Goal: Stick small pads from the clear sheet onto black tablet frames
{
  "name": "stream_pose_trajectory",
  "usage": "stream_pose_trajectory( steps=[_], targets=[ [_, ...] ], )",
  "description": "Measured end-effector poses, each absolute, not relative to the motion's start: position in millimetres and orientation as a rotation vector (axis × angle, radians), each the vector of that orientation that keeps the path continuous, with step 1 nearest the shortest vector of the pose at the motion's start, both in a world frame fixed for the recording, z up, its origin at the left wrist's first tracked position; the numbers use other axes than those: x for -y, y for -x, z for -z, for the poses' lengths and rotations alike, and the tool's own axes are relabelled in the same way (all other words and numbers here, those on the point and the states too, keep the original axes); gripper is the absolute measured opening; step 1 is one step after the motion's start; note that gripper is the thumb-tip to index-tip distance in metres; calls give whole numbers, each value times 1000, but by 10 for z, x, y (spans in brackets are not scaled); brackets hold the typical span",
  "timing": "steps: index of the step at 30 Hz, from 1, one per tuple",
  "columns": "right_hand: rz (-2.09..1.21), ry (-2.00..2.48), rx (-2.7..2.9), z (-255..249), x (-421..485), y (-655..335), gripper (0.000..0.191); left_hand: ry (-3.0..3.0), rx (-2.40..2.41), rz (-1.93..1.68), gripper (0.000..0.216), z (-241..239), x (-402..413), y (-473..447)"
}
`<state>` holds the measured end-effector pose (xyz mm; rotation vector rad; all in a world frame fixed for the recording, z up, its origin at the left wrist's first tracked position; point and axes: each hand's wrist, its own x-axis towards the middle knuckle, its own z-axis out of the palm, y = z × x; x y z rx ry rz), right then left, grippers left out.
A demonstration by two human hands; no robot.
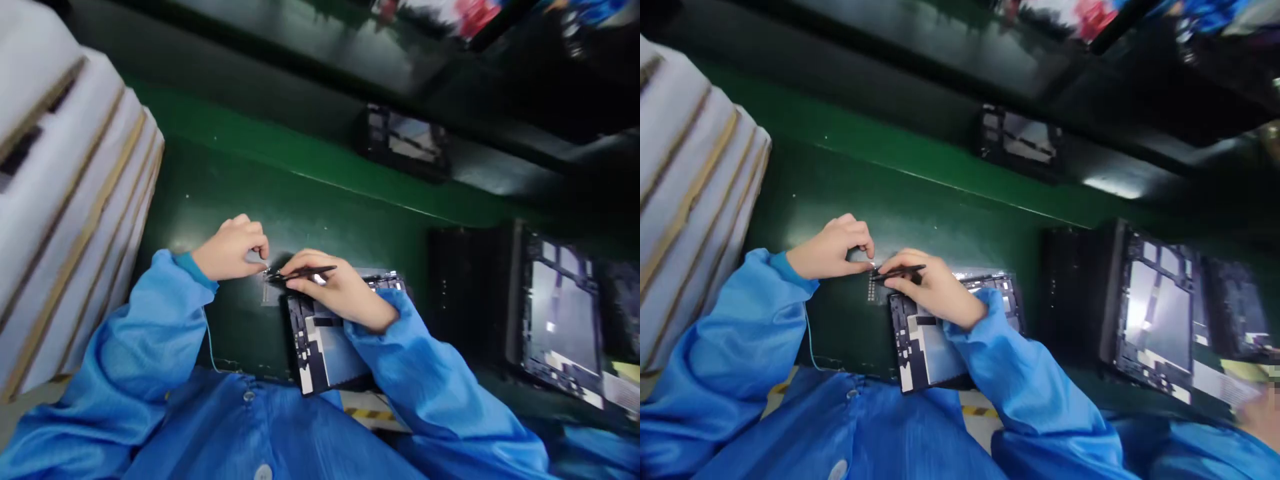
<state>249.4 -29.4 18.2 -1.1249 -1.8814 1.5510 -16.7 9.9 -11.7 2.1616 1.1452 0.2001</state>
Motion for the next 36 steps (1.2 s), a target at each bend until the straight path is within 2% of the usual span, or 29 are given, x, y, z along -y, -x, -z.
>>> stream_pose_trajectory(
  steps=[3, 7, 18, 20, 23, 25, 27, 31, 36],
  targets=[
    [-1510, 1112, 1972, -48, 201, -2488, 17, -2142, -1120, -214, 13, 102, -77, 157],
    [-1519, 1124, 1882, -44, 247, -2534, 17, -2190, -1116, -221, 14, 91, -58, 120],
    [-1415, 1113, 2072, -76, 196, -2474, 12, -2214, -1141, -183, 19, 86, -71, 87],
    [-1515, 1114, 1956, -93, 174, -2489, 11, -2214, -1144, -153, 19, 63, -78, 92],
    [-1626, 1138, 1496, -177, 255, -2640, 12, -2224, -1134, -134, 18, 34, -80, 112],
    [-1489, 1195, 1199, -242, 430, -2811, 10, -2245, -1105, -164, 18, 36, -78, 135],
    [-1182, 1284, 1037, -256, 683, -2982, 5, -2277, -1071, -210, 22, 59, -74, 158],
    [-630, 1407, 1016, -51, 1129, -3209, 6, -2331, -1083, -265, 33, 101, -74, 178],
    [-499, 1480, 1081, 200, 1201, -3374, 12, -2316, -1109, -246, 43, 68, -109, 180]
  ],
)
